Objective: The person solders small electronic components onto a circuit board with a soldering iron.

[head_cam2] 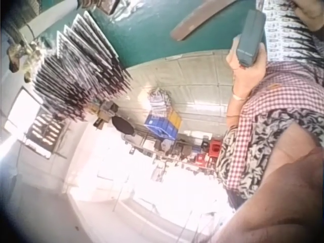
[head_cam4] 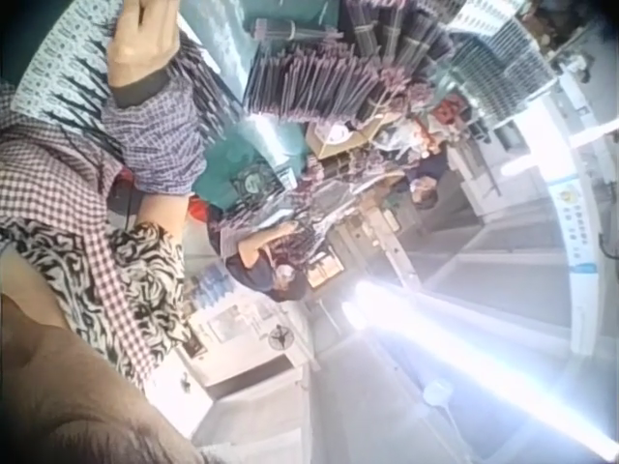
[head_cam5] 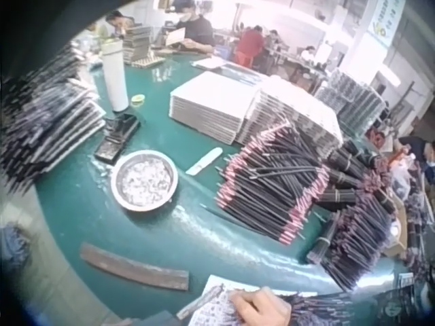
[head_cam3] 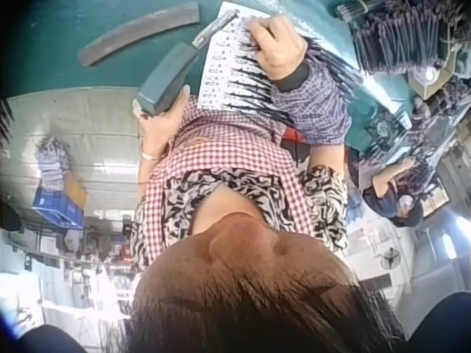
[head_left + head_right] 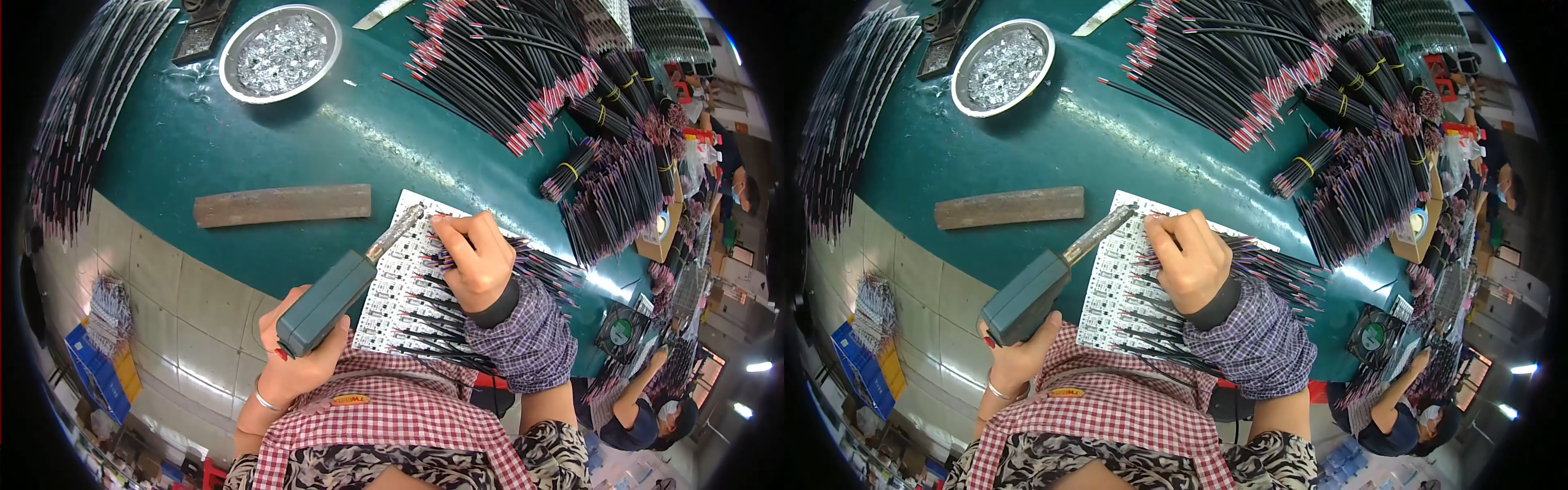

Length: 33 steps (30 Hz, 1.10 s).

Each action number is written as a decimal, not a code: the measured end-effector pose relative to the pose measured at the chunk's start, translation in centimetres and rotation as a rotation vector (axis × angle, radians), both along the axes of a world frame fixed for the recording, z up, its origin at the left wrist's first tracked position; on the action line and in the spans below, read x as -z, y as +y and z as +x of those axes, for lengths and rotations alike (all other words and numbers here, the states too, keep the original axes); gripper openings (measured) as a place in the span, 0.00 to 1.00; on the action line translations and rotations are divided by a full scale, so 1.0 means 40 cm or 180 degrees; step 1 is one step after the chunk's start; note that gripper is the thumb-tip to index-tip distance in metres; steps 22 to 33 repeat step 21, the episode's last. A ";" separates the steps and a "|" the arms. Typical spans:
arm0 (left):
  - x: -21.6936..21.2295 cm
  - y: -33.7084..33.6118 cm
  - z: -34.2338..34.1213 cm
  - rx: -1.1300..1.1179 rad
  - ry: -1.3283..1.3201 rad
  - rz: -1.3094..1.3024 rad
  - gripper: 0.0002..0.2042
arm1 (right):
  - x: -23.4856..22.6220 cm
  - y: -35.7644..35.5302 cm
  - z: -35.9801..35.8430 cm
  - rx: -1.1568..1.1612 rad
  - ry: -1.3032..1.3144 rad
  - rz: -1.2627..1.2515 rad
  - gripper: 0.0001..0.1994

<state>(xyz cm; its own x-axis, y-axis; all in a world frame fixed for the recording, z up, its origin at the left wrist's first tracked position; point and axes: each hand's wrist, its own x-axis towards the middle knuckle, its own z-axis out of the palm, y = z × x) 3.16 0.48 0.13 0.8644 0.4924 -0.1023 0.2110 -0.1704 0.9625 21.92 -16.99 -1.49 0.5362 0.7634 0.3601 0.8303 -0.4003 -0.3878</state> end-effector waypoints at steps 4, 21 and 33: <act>-0.002 -0.005 0.000 0.0076 0.0071 0.0142 0.10 | -0.002 0.000 -0.001 -0.0005 -0.0013 -0.0031 0.23; -0.009 -0.005 0.008 0.0192 0.0103 0.0426 0.10 | -0.003 0.001 -0.007 -0.0010 0.0119 -0.0105 0.24; -0.009 -0.005 0.008 0.0192 0.0103 0.0426 0.10 | -0.003 0.001 -0.007 -0.0010 0.0119 -0.0105 0.24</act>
